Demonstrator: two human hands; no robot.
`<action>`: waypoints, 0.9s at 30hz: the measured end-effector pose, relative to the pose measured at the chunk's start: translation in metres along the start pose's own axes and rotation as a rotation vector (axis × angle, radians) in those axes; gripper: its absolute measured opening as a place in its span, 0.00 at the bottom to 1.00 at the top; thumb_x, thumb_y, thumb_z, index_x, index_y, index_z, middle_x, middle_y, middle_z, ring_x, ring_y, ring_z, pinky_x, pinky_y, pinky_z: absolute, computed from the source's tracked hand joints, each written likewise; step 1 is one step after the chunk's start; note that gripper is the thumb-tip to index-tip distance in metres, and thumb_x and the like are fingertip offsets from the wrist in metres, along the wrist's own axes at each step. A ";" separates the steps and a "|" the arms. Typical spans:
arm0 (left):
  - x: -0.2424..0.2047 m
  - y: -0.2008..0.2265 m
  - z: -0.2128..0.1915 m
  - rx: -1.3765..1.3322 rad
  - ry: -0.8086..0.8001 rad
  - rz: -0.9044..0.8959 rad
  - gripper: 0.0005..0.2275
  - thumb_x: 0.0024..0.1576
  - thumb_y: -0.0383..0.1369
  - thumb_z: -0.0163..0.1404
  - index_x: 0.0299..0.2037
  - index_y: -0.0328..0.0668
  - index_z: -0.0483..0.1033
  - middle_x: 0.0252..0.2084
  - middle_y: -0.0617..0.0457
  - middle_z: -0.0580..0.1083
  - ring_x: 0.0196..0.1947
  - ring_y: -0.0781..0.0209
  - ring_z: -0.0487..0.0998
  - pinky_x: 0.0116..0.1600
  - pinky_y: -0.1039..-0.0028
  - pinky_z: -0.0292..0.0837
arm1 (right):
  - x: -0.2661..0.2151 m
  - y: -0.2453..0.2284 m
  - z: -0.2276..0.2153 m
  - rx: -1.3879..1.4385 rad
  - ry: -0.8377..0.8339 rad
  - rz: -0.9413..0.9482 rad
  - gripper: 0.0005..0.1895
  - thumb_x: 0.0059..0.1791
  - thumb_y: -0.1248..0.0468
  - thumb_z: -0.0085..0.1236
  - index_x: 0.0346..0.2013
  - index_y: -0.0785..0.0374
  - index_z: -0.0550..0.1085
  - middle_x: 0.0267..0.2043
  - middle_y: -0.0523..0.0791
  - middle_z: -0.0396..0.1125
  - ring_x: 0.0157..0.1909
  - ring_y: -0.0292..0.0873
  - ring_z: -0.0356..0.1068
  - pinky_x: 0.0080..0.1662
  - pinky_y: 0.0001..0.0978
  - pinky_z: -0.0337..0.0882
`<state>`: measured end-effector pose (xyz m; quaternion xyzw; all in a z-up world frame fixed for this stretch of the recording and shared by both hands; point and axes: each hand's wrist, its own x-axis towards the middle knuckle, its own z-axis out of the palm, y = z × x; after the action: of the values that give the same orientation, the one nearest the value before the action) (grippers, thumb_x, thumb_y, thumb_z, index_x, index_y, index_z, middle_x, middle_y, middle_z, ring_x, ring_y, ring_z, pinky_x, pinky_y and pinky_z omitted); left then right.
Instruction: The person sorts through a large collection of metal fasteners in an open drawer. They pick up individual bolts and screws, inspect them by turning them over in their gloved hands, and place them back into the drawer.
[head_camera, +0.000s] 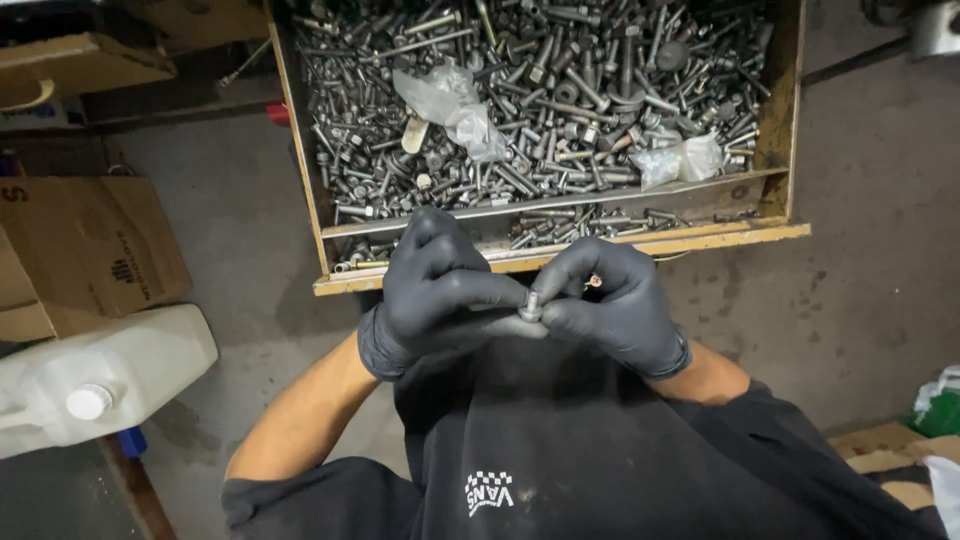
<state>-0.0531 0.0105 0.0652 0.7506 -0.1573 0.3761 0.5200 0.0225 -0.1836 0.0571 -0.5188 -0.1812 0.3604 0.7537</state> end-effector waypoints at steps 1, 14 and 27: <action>-0.001 -0.003 -0.002 0.005 0.001 0.008 0.08 0.58 0.39 0.61 0.44 0.50 0.82 0.31 0.56 0.64 0.31 0.56 0.62 0.42 0.67 0.70 | 0.003 0.000 0.000 -0.002 -0.006 -0.007 0.13 0.42 0.72 0.71 0.35 0.78 0.76 0.17 0.51 0.68 0.23 0.45 0.78 0.28 0.28 0.77; 0.033 -0.103 -0.059 0.673 -0.123 0.036 0.10 0.56 0.30 0.65 0.45 0.40 0.80 0.30 0.49 0.66 0.31 0.45 0.69 0.41 0.55 0.64 | 0.038 0.028 -0.031 -0.171 0.265 -0.137 0.16 0.58 0.65 0.44 0.51 0.75 0.76 0.12 0.41 0.51 0.17 0.30 0.46 0.26 0.22 0.52; 0.072 -0.138 -0.062 1.214 -0.248 0.146 0.11 0.71 0.39 0.61 0.35 0.55 0.79 0.24 0.54 0.64 0.23 0.55 0.65 0.31 0.63 0.61 | 0.054 0.016 -0.062 -0.204 0.512 -0.183 0.19 0.60 0.58 0.39 0.54 0.69 0.74 0.16 0.37 0.48 0.20 0.30 0.44 0.27 0.25 0.47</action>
<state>0.0563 0.1335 0.0371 0.9376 -0.0256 0.3433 -0.0487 0.0931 -0.1812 0.0120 -0.6474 -0.0664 0.1280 0.7484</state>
